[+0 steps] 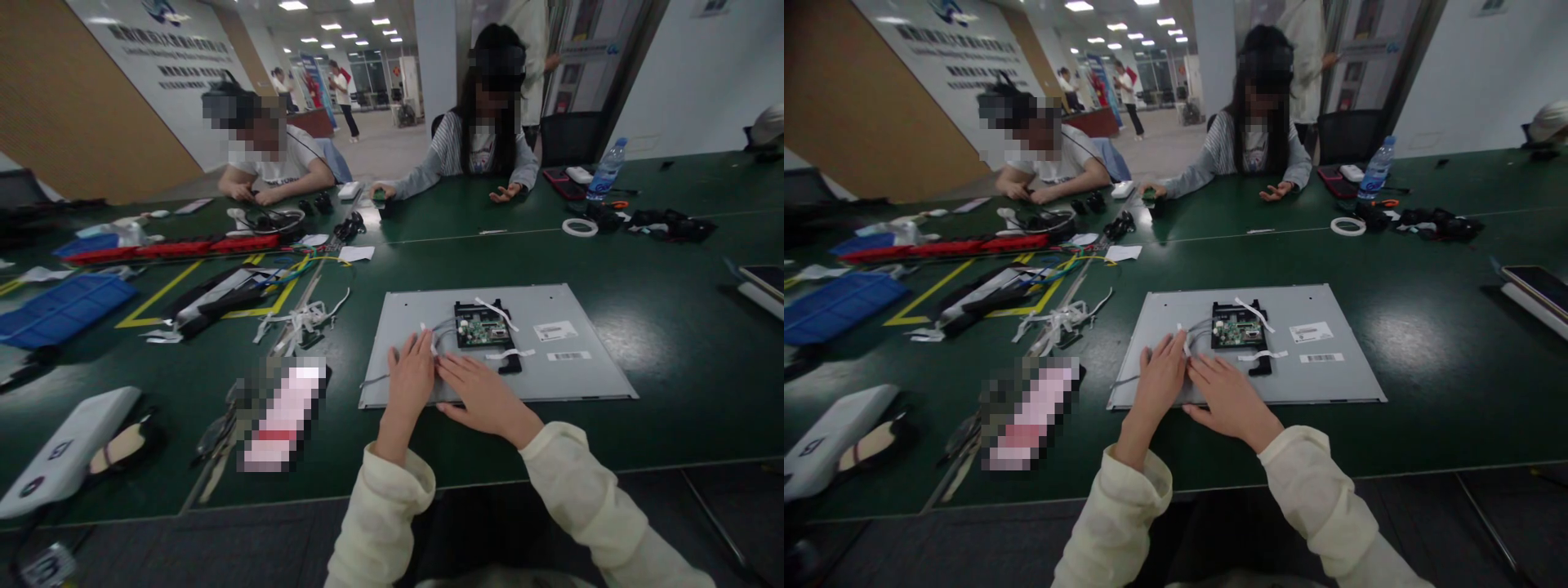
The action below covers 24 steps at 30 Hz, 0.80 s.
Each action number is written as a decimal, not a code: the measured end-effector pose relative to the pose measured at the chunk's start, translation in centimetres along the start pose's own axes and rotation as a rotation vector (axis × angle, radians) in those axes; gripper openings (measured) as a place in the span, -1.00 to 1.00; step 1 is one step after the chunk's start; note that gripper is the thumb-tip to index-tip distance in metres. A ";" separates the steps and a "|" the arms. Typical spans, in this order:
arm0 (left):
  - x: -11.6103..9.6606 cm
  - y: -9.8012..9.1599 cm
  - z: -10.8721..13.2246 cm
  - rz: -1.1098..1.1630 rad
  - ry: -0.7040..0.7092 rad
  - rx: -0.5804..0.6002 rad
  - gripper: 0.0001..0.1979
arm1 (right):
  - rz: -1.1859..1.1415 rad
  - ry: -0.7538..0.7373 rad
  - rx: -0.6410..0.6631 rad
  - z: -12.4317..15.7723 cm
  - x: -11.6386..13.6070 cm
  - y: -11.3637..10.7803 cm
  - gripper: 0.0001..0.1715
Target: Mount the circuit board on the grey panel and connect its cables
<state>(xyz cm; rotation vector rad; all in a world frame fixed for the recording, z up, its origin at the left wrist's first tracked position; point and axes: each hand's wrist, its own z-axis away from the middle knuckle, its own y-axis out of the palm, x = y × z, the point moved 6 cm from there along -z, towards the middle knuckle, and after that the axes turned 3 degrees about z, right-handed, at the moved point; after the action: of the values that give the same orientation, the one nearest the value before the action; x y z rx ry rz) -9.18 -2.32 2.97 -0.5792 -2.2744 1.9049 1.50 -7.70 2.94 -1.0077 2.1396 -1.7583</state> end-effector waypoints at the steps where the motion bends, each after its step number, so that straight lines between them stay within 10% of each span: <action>1: 0.0 -0.1 -0.1 0.016 -0.017 -0.017 -0.51 | 0.000 0.010 0.001 0.3 0.1 0.0 -0.28; 24: 0.3 -1.5 -0.1 0.245 -0.081 -0.296 -0.50 | -0.062 0.124 -0.252 5.0 1.4 -1.8 -0.59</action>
<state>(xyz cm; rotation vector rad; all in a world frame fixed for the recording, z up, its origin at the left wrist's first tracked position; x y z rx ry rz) -9.78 -2.34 4.36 -0.8675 -2.6709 1.7242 3.85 -12.61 3.59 -1.0575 2.4821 -1.6461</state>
